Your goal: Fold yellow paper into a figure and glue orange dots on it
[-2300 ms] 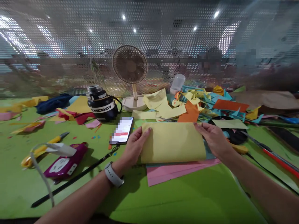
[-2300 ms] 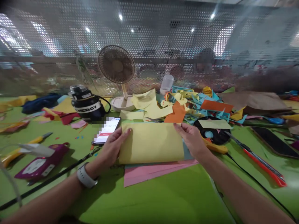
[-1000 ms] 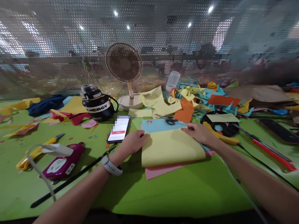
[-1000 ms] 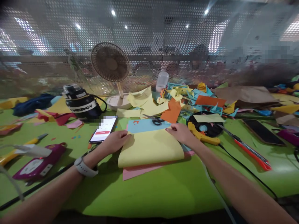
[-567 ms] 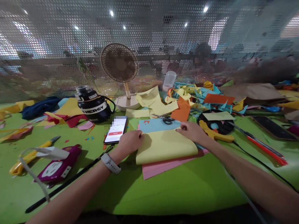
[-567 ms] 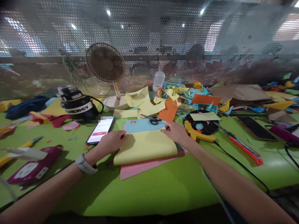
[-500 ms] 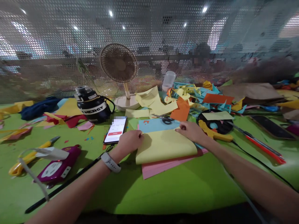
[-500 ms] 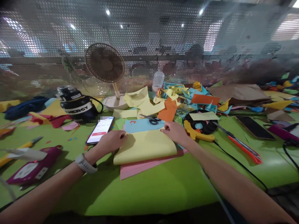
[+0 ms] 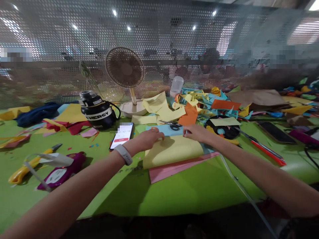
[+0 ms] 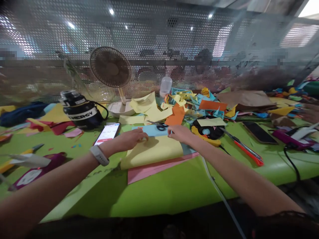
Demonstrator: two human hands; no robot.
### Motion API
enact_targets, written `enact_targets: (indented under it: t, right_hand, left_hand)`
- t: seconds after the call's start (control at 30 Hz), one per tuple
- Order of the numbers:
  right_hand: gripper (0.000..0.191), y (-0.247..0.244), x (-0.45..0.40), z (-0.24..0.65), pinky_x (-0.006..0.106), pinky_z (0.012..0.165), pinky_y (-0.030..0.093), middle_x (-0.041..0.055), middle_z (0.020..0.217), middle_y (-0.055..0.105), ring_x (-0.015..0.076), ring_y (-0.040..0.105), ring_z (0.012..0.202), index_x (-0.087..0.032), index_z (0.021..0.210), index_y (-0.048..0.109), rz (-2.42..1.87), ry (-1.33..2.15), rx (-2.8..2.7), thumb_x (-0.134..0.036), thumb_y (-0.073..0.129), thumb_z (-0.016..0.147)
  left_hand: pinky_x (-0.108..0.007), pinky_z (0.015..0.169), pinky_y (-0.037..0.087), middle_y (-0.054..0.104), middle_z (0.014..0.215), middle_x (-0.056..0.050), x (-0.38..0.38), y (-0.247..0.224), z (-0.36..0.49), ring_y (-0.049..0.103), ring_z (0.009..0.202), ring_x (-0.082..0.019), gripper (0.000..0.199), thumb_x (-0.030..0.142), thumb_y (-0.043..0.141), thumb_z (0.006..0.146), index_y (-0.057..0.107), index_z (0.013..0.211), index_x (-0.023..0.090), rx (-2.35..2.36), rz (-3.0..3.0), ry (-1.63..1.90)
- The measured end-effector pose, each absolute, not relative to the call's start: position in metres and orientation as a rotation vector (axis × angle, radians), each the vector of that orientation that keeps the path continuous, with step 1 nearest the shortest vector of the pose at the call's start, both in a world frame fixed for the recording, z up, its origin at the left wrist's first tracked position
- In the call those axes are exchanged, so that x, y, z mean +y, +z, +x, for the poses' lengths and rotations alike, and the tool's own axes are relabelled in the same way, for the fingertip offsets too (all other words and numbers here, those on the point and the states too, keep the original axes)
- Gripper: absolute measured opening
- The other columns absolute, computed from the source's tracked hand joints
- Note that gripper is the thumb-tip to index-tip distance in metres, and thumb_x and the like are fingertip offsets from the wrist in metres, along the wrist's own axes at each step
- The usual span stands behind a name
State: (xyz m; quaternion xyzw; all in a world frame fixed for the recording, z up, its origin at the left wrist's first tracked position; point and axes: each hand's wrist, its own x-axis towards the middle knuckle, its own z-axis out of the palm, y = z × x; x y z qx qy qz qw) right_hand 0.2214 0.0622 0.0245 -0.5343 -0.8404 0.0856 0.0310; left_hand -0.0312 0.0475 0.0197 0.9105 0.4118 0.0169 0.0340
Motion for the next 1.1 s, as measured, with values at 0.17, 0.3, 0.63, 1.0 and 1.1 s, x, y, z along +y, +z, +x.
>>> enact_targets:
  t: [0.17,0.3,0.63,1.0,1.1]
  right_hand:
    - [0.011,0.041,0.071,0.214,0.023,0.055,0.032,0.0026,0.082,0.069,0.0186,0.061,0.075,-0.023,0.084,0.068,-1.663,0.201,-2.764,-0.020,0.060,0.077]
    - [0.006,0.053,0.074,0.202,0.024,0.052,0.032,0.0040,0.081,0.070,0.0204,0.063,0.074,-0.022,0.076,0.069,-1.678,0.153,-2.868,-0.026,0.066,0.073]
    - [0.026,0.016,0.029,0.165,0.030,0.064,0.041,0.0154,0.094,0.068,0.0262,0.063,0.088,-0.013,0.101,0.061,-1.693,-0.107,-2.725,-0.024,0.039,0.092]
    - [0.034,0.003,-0.014,0.162,0.037,0.068,0.042,0.0166,0.102,0.058,0.0294,0.050,0.092,-0.013,0.103,0.057,-1.595,-0.349,-2.672,-0.039,0.038,0.091]
    - [0.036,0.000,-0.021,0.162,0.038,0.067,0.039,0.0153,0.098,0.058,0.0283,0.049,0.089,-0.014,0.101,0.057,-1.566,-0.422,-2.662,-0.040,0.035,0.091]
  left_hand:
    - [-0.032,0.068,0.044,0.065,0.092,-0.010,0.055,0.027,-0.009,0.060,0.081,-0.024,0.028,0.035,0.043,0.087,0.064,0.099,0.022,1.338,2.764,-0.093]
    - [-0.040,0.070,0.044,0.061,0.100,-0.019,0.047,0.022,0.005,0.058,0.090,-0.034,0.048,0.055,0.044,0.084,0.061,0.104,0.016,1.456,2.763,-0.074]
    - [-0.048,0.080,0.040,0.055,0.109,-0.018,0.019,0.015,0.000,0.049,0.101,-0.036,0.064,0.070,0.045,0.076,0.056,0.108,0.016,1.507,2.767,0.059]
    - [-0.050,0.082,0.038,0.053,0.104,-0.020,-0.006,0.011,-0.004,0.048,0.094,-0.036,0.088,0.084,0.042,0.061,0.054,0.106,0.010,1.474,2.751,0.161]
    - [-0.050,0.083,0.037,0.052,0.106,-0.020,-0.009,0.009,-0.005,0.047,0.094,-0.036,0.091,0.086,0.040,0.059,0.054,0.106,0.010,1.461,2.760,0.177]
